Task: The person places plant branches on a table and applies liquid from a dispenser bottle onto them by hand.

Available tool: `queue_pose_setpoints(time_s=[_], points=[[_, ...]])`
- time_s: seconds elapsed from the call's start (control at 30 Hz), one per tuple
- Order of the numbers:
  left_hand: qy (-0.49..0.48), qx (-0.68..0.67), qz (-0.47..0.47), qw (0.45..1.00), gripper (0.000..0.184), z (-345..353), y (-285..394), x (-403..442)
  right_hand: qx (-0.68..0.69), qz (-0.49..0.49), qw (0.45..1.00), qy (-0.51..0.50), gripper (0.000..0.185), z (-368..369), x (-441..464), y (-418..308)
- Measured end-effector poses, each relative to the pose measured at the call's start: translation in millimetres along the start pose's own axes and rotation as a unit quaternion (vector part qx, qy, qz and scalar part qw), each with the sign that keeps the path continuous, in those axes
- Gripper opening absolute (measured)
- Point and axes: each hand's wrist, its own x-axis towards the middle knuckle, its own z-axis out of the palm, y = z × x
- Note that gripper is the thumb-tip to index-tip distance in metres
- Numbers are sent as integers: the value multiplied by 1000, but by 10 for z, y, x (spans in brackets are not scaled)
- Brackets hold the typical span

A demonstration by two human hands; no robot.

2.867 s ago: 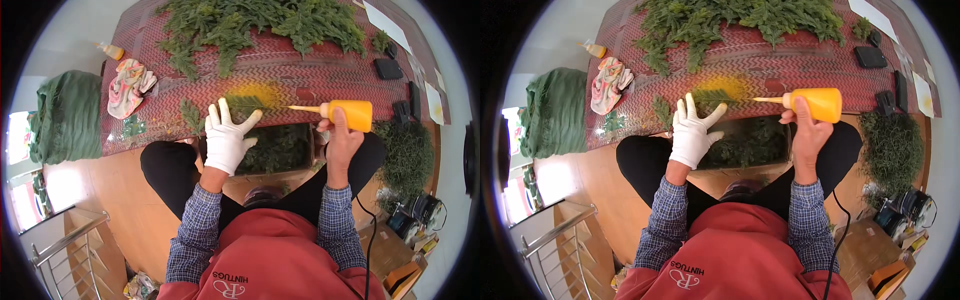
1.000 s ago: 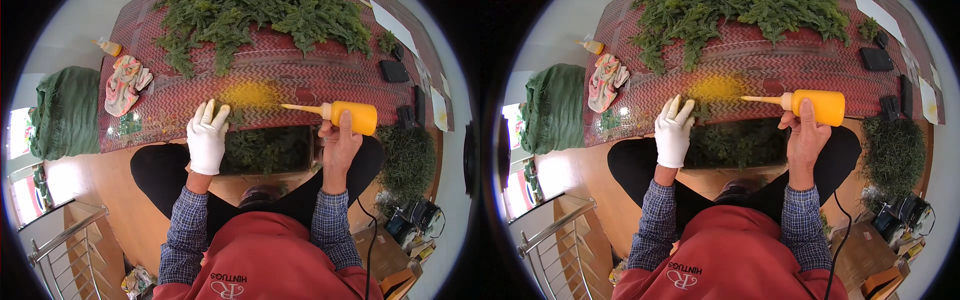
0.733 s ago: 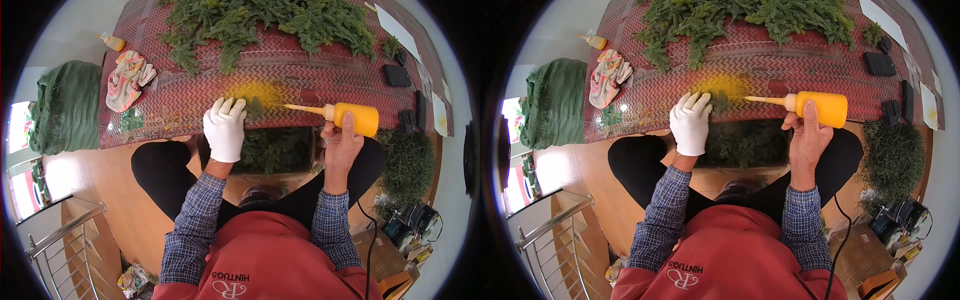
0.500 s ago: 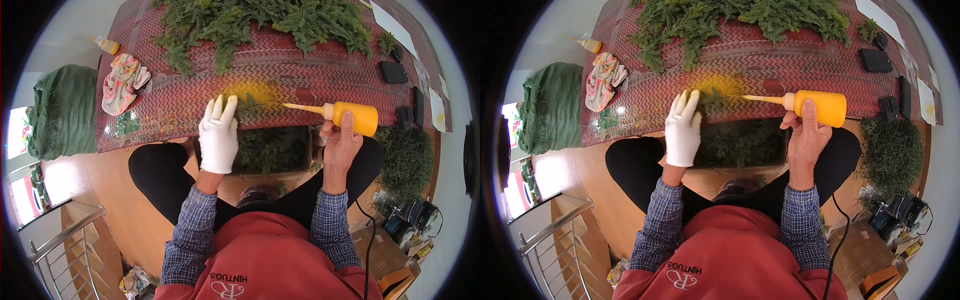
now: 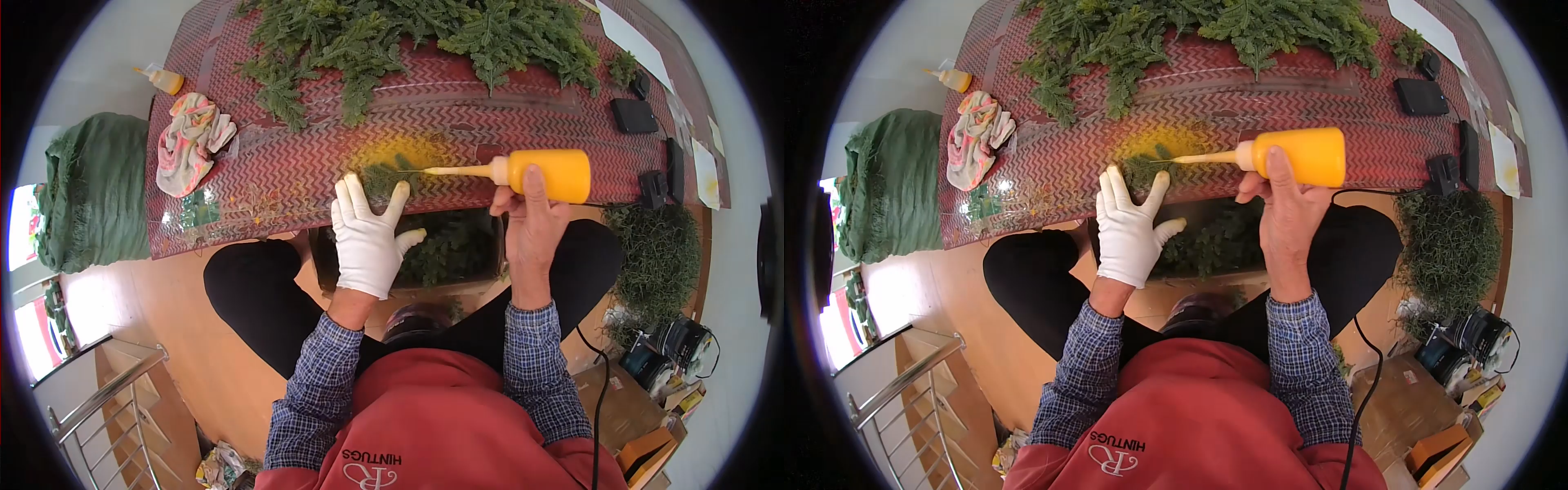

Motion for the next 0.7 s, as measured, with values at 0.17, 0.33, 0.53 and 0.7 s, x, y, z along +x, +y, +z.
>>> queue_pose_setpoints(time_s=[0.17, 0.33, 0.53, 0.7], points=[[0, -24, -5, 1000, 73, 9, -35, -8, -68, 41, 996, -40, 23, 195, 44, 105], [-7, -30, 16, 999, 75, -7, -93, 1, -80, 58, 993, -57, 23, 269, 108, 244], [6, -64, 5, 998, 82, 12, -139, 19, 18, 50, 999, -6, 25, 200, 210, 284], [98, -56, -6, 994, 63, 45, -172, 167, 77, 79, 994, -6, 28, 166, 209, 306]])
